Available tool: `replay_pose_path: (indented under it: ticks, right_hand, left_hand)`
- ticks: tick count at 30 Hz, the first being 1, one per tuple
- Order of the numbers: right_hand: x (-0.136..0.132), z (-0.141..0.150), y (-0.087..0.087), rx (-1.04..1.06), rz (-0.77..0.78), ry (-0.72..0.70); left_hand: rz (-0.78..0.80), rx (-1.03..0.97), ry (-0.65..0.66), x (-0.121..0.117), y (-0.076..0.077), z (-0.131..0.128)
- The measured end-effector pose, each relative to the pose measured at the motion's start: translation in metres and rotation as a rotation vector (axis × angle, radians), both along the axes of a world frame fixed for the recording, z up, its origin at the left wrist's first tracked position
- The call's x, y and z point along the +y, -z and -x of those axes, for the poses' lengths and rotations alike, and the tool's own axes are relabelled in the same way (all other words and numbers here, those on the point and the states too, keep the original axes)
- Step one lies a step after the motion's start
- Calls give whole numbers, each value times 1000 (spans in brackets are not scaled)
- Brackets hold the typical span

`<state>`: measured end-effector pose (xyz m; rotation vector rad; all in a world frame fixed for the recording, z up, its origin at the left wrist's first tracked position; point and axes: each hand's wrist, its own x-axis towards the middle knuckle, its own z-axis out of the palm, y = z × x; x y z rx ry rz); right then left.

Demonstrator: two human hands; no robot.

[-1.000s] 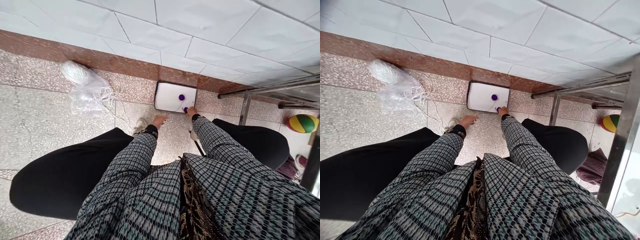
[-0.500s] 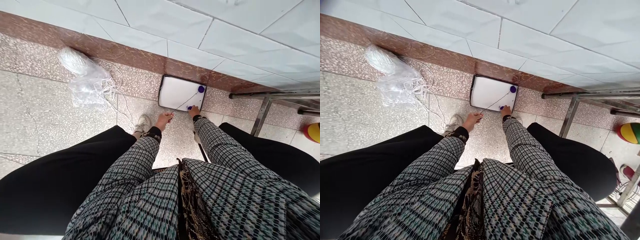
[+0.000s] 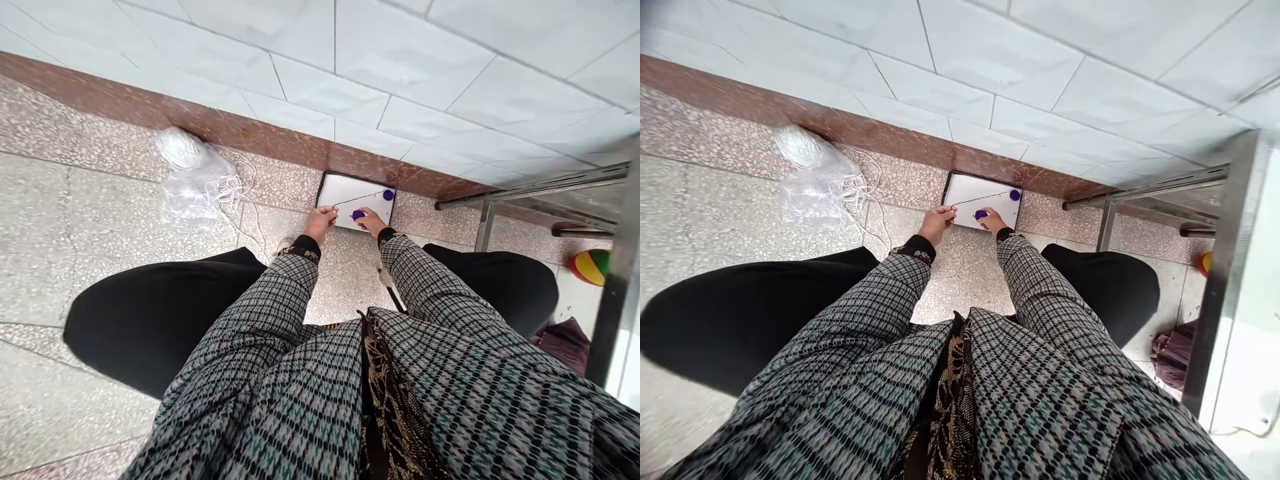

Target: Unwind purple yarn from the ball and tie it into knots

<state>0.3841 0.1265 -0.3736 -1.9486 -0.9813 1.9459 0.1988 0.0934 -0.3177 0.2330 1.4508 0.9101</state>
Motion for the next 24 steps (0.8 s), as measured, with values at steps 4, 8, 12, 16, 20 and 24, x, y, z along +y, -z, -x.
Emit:
replay_pose_path:
  ticks: [4, 8, 12, 16, 20, 24]
  right_hand:
    - [13, 23, -66, 159, -79, 39]
    - [19, 44, -129, 324, -193, 4]
    - [25, 56, -181, 380, -304, -20]
    - [38, 48, -233, 474, -321, 2]
    - [47, 39, -275, 700, -289, -9]
    - [46, 49, -292, 852, -200, -30]
  left_hand:
    - [-113, -33, -52, 16, -34, 2]
    - [-229, -101, -84, 19, -74, 0]
    - [-337, -173, -127, 16, -118, 7]
    - [-435, -219, -189, 17, -162, 34]
    - [-573, -221, -199, 25, -196, 59]
    - [-684, -113, -135, 43, -209, 61]
